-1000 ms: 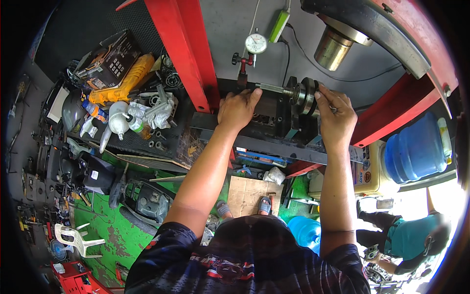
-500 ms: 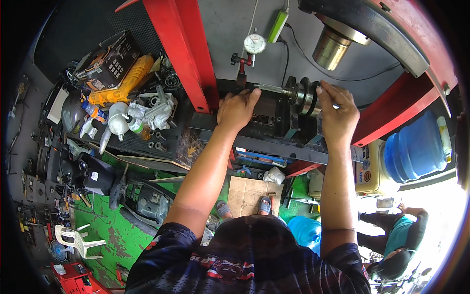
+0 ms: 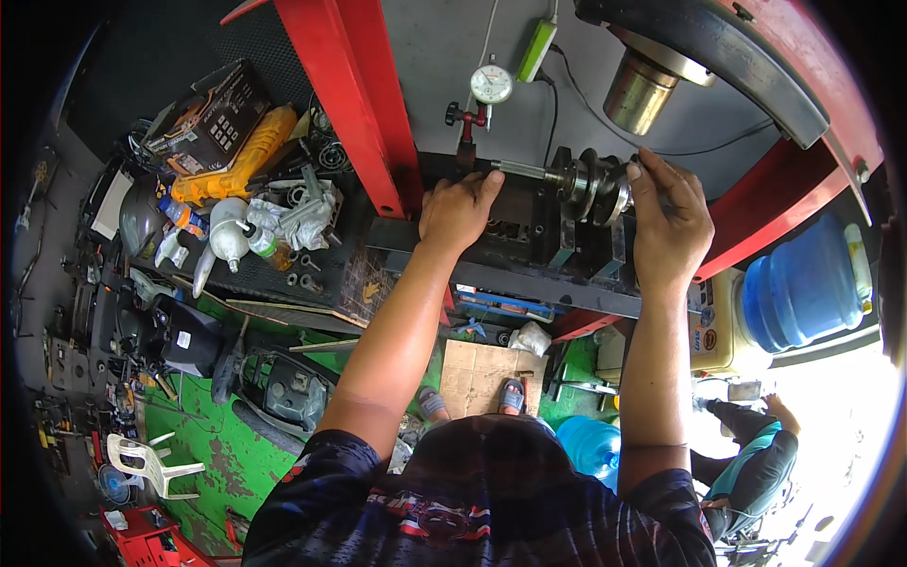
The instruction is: The person uses a hydraulic press to manipulate a cylindrical metal part, likely a bearing or hub assembly. They repeatedly remove the part to measure its dimensions with a caliper and a ruler, then reposition it under the press. The person also uses a hammer to tap the part on a wooden board.
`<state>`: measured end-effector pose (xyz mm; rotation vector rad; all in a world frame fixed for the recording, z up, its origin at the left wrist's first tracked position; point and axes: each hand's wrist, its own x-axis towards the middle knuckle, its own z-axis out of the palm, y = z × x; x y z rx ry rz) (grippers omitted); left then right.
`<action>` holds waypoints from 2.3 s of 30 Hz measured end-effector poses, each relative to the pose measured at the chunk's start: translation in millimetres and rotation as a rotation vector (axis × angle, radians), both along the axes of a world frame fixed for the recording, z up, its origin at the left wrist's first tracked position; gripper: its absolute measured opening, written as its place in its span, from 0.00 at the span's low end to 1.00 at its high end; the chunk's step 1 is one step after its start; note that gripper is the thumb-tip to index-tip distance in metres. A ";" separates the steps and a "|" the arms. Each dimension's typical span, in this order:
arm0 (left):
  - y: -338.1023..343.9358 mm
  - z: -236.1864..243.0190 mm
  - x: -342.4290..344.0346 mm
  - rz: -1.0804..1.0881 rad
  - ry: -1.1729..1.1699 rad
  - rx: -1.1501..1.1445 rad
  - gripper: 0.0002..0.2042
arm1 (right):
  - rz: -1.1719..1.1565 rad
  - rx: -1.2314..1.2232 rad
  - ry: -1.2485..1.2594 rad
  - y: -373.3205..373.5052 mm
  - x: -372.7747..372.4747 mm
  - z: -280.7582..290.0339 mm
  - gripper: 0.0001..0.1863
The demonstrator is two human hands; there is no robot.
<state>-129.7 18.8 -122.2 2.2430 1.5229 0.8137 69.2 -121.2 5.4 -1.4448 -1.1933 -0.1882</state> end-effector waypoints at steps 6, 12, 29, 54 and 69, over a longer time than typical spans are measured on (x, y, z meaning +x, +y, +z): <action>-0.7 1.2 0.1 -0.011 -0.015 0.004 0.38 | 0.030 -0.086 -0.028 12.3 8.6 -18.0 0.11; -1.1 0.9 -0.4 -0.010 -0.009 0.026 0.38 | 0.046 -0.131 -0.007 10.5 9.1 -32.2 0.12; 0.0 -1.6 0.5 0.008 -0.013 0.014 0.39 | 0.015 -0.016 -0.010 -1.4 -0.2 -7.0 0.12; -1.3 1.7 0.0 -0.013 -0.023 -0.006 0.39 | 0.017 -0.059 0.004 7.7 5.2 -14.6 0.12; -1.6 -2.0 0.5 -0.008 -0.042 0.067 0.39 | 0.057 -0.148 -0.020 17.4 12.5 -24.8 0.13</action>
